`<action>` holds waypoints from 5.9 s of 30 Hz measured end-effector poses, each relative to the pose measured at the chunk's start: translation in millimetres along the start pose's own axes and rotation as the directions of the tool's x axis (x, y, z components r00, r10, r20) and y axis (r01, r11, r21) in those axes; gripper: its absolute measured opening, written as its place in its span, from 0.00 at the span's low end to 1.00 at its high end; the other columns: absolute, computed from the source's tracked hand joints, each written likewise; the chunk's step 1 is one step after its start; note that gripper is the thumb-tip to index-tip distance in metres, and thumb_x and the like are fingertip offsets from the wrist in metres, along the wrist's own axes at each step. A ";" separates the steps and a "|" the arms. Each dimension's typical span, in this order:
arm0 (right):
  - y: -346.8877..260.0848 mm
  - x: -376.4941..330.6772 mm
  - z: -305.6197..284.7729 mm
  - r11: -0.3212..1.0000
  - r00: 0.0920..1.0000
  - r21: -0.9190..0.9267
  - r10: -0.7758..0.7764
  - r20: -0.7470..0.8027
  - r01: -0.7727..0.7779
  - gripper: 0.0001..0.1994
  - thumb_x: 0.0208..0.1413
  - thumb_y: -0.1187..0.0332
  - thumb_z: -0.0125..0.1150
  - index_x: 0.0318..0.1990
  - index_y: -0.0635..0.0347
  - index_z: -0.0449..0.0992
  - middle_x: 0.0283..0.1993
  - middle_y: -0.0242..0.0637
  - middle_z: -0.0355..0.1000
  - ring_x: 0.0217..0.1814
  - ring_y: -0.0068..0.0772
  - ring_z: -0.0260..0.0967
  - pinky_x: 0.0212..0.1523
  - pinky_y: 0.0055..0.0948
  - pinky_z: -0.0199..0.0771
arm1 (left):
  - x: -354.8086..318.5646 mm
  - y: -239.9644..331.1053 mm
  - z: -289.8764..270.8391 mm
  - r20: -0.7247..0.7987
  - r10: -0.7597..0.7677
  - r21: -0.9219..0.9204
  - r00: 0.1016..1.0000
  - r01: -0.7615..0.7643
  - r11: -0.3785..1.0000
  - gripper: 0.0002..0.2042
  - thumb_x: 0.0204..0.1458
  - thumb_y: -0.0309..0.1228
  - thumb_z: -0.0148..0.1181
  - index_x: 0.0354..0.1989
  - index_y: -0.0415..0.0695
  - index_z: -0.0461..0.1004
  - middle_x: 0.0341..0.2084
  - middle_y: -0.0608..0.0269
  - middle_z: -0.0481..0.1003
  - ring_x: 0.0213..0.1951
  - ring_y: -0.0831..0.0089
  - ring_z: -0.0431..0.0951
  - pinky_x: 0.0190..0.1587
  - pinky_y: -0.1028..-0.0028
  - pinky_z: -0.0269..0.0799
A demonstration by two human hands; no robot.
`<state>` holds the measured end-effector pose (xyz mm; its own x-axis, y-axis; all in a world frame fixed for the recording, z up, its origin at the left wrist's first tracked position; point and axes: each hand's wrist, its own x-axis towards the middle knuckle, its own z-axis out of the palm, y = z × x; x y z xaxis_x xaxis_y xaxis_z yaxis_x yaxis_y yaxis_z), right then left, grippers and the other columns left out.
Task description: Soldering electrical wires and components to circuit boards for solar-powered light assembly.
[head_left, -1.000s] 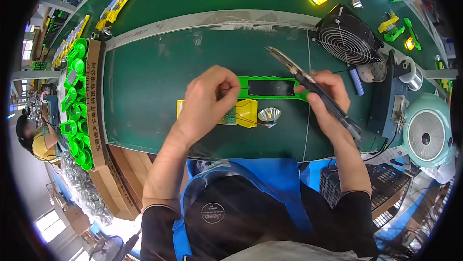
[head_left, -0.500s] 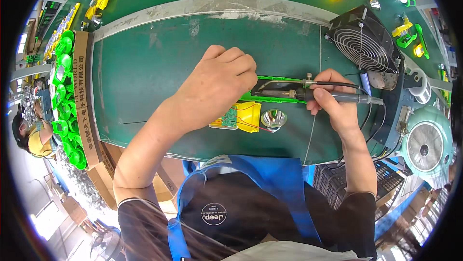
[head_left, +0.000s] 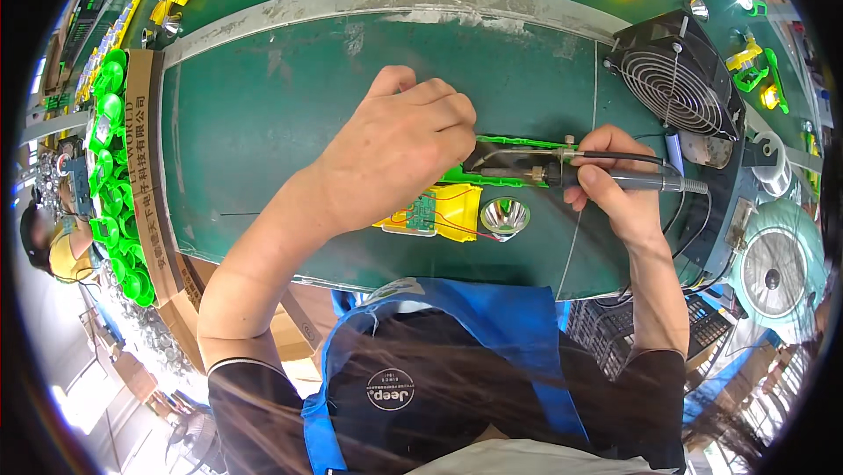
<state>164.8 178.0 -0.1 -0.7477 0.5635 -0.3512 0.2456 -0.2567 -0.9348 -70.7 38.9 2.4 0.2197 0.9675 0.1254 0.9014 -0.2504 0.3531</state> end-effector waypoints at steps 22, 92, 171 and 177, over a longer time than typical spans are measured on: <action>20.4 -26.4 -18.4 0.953 0.938 0.051 -0.285 -0.198 0.300 0.14 0.55 0.66 0.61 0.39 0.69 0.68 0.30 0.43 0.74 0.29 0.30 0.73 0.34 0.27 0.74 | 3.7 2.7 1.8 -0.003 0.027 0.093 1.000 -0.026 0.995 0.05 0.43 0.25 0.63 0.25 0.48 0.72 0.32 0.72 0.70 0.40 0.74 0.71 0.49 0.65 0.58; 12.1 -22.7 -40.6 0.978 0.978 -0.062 -0.197 0.067 0.201 0.09 0.53 0.70 0.62 0.35 0.66 0.71 0.30 0.37 0.74 0.29 0.23 0.75 0.31 0.20 0.74 | 15.1 70.7 20.0 -0.062 -0.312 0.236 0.948 0.318 0.918 0.03 0.42 0.26 0.58 0.22 0.46 0.70 0.20 0.63 0.70 0.27 0.66 0.74 0.38 0.68 0.66; 28.5 -45.4 1.7 0.990 0.982 -0.062 -0.115 0.148 0.125 0.10 0.52 0.71 0.63 0.36 0.67 0.71 0.30 0.37 0.75 0.28 0.24 0.76 0.30 0.21 0.76 | -45.0 72.7 -2.0 -0.017 -0.180 0.028 0.984 0.180 0.983 0.07 0.39 0.23 0.62 0.23 0.46 0.69 0.23 0.66 0.66 0.31 0.68 0.71 0.41 0.65 0.60; 41.8 -54.6 -13.2 0.967 0.969 0.064 -0.245 -0.007 0.245 0.14 0.53 0.65 0.63 0.37 0.68 0.69 0.29 0.41 0.74 0.28 0.29 0.75 0.33 0.27 0.76 | -42.9 68.8 -2.5 -0.010 -0.207 0.003 0.978 0.207 0.978 0.06 0.40 0.23 0.62 0.24 0.47 0.70 0.24 0.67 0.66 0.31 0.68 0.71 0.41 0.66 0.58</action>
<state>224.1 146.9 -20.7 -0.7805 0.6151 -0.1117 0.0148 -0.1604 -0.9869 -19.0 -19.9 23.6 0.0244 0.9979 0.0592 0.9286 -0.0446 0.3685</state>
